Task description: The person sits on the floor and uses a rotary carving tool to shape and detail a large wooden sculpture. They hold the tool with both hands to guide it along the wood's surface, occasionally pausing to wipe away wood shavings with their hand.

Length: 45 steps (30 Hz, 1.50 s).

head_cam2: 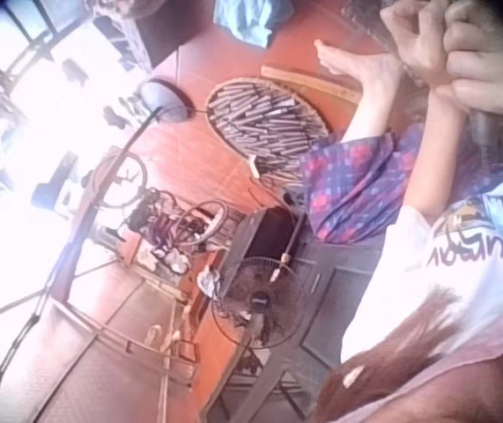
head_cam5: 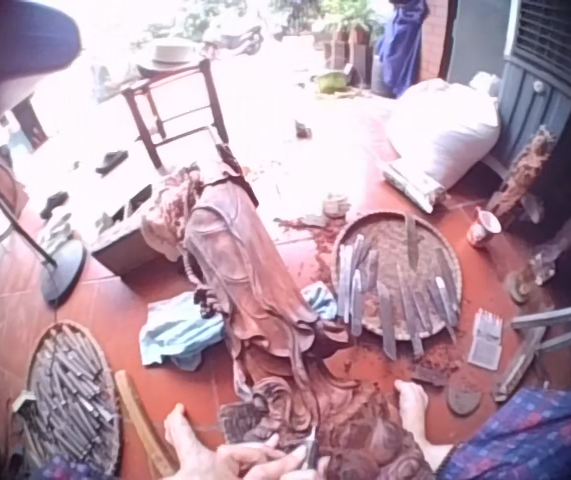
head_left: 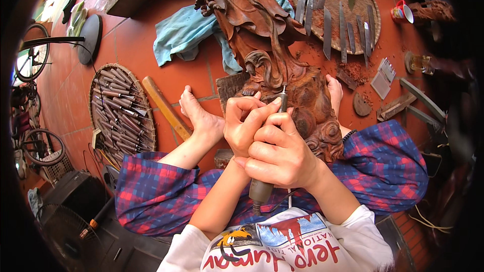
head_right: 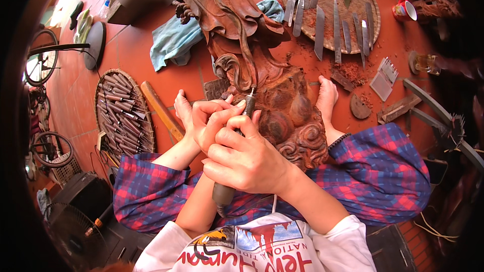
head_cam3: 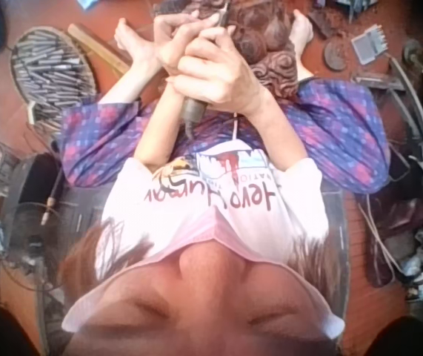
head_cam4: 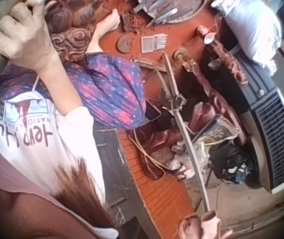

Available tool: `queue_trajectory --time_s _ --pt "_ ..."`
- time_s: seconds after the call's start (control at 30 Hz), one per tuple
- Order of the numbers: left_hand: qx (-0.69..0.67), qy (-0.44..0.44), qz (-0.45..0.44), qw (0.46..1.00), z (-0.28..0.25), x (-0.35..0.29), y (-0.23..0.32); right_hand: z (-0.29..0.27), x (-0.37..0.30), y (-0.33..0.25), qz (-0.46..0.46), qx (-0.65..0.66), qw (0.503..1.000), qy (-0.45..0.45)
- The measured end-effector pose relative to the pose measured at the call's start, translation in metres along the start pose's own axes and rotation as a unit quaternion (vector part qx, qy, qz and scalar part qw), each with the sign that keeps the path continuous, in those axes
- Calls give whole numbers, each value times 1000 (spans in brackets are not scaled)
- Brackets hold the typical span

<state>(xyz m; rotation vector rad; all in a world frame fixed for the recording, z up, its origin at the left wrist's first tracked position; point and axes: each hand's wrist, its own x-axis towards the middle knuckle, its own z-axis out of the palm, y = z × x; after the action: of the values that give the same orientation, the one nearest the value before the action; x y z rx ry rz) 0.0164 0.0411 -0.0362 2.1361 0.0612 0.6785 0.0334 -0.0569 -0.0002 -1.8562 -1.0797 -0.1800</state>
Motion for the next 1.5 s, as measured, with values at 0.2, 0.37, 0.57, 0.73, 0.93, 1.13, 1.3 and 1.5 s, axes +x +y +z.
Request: queue_trajectory --time_s 0.2,0.37,0.57,0.73,0.93,1.13,1.3,1.5 --pt "-29 7 3 1000 1 0 -5 0 1 -2 -2 -6 1000 -19" --pt "-97 11 -7 995 0 -8 -12 11 1 -8 -1 -13 1000 14" --pt "-114 23 -13 993 0 -10 -11 12 2 -10 1 -9 1000 4" --pt "-78 21 4 997 0 -6 -9 9 0 -6 -4 -23 1000 5" --pt "-62 18 -4 998 4 0 -8 5 0 0 -3 -24 1000 -6" --pt "-129 27 -4 991 3 -5 -15 9 1 -7 -2 -37 999 -23" --pt "-137 24 -25 990 -1 -9 -15 12 3 -11 -1 -36 999 -39" --pt "-141 41 -63 987 -6 -12 -14 16 6 -12 -12 -17 999 -49"
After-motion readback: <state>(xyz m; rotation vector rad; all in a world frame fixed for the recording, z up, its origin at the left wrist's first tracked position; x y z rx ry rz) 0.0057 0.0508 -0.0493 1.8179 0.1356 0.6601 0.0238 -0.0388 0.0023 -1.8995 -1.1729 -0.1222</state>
